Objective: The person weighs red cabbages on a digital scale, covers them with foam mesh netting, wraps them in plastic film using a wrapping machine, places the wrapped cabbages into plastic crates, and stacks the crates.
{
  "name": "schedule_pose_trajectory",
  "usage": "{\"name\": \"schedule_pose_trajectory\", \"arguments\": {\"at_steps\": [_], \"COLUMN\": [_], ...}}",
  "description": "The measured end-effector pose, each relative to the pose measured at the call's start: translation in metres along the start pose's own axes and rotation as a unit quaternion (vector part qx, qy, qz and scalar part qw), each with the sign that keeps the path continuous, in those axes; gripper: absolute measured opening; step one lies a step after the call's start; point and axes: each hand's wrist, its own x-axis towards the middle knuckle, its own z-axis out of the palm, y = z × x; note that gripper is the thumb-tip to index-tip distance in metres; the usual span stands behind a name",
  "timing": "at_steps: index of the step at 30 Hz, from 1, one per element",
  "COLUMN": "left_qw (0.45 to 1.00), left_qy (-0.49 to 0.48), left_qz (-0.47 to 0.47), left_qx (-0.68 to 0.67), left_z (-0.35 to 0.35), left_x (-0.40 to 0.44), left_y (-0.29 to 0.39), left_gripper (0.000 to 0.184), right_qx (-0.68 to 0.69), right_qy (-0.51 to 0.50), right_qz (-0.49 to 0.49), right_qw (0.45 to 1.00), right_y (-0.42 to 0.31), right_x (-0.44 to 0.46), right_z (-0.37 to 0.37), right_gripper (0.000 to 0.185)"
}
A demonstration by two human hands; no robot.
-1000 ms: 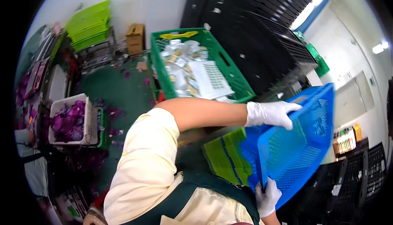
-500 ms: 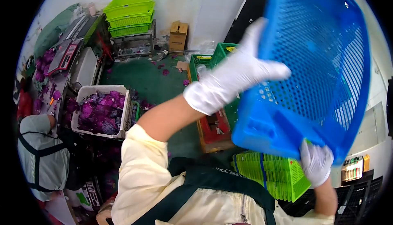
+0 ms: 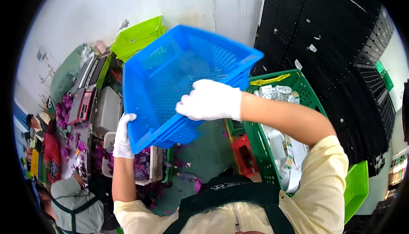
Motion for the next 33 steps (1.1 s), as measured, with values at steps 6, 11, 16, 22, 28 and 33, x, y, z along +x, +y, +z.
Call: {"name": "schedule_pose_trajectory", "arguments": {"at_steps": [6,11,16,22,28,33], "left_qw": [0.995,0.986,0.987,0.989,0.987,0.953], "left_qy": [0.051,0.046,0.017,-0.041,-0.114,-0.042], "left_qz": [-0.002,-0.006,-0.043,-0.1,-0.115,-0.188], "left_qx": [0.087,0.158,0.155,0.104,0.027,0.235], "left_z": [-0.055,-0.062,-0.051,0.0,0.064,0.081], "left_x": [0.097,0.2,0.33,0.485,0.544,0.525], "left_y": [-0.004,-0.034,-0.106,-0.224,-0.347,-0.483], "left_gripper": [0.041,0.041,0.044,0.063,0.084,0.081], "right_qx": [0.119,0.182,0.121,0.121,0.153,0.143], "right_qy": [-0.079,-0.126,-0.225,-0.438,-0.55,-0.341], "right_qz": [0.136,0.217,0.315,0.376,0.5,0.571], "right_qw": [0.98,0.951,0.914,0.807,0.65,0.733], "right_y": [0.028,0.051,0.107,0.175,0.204,0.206], "right_x": [-0.017,-0.038,-0.074,-0.137,-0.188,-0.194], "right_z": [0.118,0.182,0.25,0.333,0.354,0.299], "right_gripper": [0.013,0.015,0.012,0.015,0.018,0.012]}}
